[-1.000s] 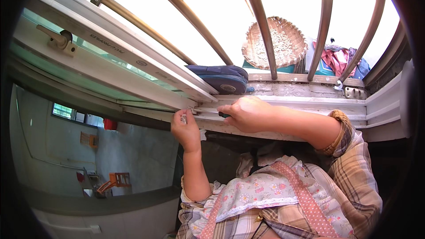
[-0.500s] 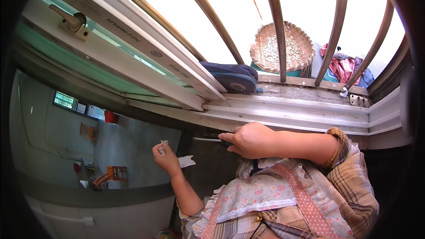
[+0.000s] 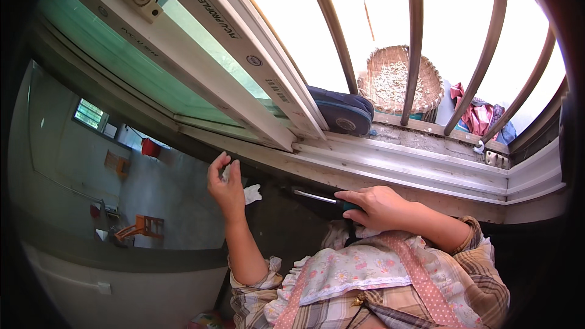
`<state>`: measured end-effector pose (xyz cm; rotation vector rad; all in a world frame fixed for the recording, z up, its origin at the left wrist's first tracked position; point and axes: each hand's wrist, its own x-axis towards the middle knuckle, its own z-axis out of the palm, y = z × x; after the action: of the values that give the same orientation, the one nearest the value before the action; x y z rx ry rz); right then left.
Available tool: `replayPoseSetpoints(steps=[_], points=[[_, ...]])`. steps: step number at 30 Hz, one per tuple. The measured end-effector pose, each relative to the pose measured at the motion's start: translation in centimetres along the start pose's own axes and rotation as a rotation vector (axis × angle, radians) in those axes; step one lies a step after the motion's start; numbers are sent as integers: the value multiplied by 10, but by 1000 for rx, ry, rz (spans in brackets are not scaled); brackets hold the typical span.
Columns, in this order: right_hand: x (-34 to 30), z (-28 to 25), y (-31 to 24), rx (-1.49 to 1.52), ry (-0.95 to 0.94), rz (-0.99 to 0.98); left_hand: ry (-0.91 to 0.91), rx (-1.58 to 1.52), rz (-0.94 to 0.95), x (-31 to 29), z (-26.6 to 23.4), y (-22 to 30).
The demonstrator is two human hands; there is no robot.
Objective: The person uses a screwdriver to adjust screws on a window frame and sash. They repeatedly insert the screwdriver into screw slots, turn it, and wipe the area with a tissue. The person also opens and closes the window during the process.
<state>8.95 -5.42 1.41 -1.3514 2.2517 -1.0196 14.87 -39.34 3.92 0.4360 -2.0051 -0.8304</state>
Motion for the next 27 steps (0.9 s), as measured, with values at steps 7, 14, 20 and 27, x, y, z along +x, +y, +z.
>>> replayPoseSetpoints(steps=[7, 14, 20, 27], points=[[-82, -14, 18, -6, 435, 34, -194, 106, 59, 37, 63, 49], [-136, -20, 47, -83, 600, -9, -63, 56, 47, 37, 72, 47], [-139, -17, 52, -69, 620, -79, -35, 93, 72, 29, 74, 60], [-137, -20, 54, -52, 598, -95, -36, 39, 42, 18, 78, 67]])
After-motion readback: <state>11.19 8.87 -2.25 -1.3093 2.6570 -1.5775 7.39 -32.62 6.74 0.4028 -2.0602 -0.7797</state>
